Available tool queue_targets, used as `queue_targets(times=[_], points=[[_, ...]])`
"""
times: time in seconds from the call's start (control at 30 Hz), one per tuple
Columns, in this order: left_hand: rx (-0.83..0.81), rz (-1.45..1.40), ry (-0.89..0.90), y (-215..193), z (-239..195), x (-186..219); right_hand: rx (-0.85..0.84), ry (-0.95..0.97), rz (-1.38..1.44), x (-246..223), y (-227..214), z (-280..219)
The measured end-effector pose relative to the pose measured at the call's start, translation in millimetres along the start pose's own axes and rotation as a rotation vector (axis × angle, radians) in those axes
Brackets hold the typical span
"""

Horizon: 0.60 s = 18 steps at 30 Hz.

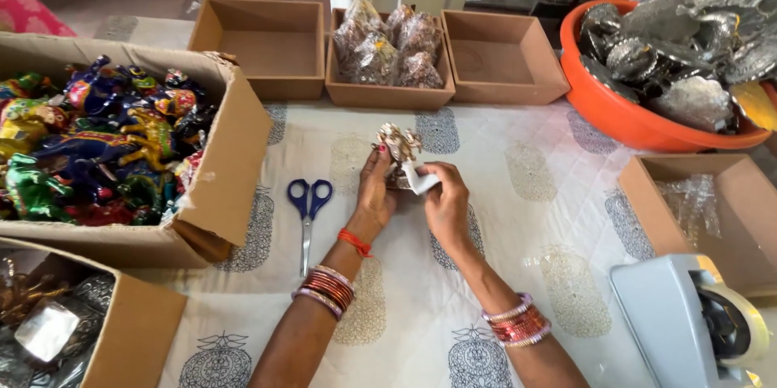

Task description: The person wipes down small decorative figurines using a white cloth, then wraps them in bubble wrap and clear plastic before placing them into cardboard boxes.

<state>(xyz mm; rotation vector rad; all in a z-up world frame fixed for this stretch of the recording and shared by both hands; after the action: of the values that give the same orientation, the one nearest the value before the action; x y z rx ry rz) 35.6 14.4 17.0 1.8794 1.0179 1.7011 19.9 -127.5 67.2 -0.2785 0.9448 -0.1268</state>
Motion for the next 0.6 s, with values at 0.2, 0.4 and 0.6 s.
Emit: queue_targets(times=[0.2,0.4,0.6], points=[[-0.169,0.492,0.149,8.6,0.4,2.1,0.014,0.001,0.032,-3.9,-0.7,-1.3],[-0.020,0.778,0.168,12.7,-17.0,13.7,-0.229,-0.067,0.114,7.9,-6.4,4.7],[-0.048,0.607,0.071,18.6,-29.6,14.8,-0.481,0.207,0.638,-54.7,-80.3,83.1]])
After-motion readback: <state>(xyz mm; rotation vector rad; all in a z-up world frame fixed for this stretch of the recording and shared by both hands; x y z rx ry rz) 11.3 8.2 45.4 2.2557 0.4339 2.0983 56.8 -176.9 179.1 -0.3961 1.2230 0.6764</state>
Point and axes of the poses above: each hand's wrist, its own z-axis towards the middle knuckle, its own y-axis out of the palm, x = y × z, the point moved 5 cm from there along z, towards the middle knuckle, and after that the axes turned 12 degrees about z, right-handed, at the moved point
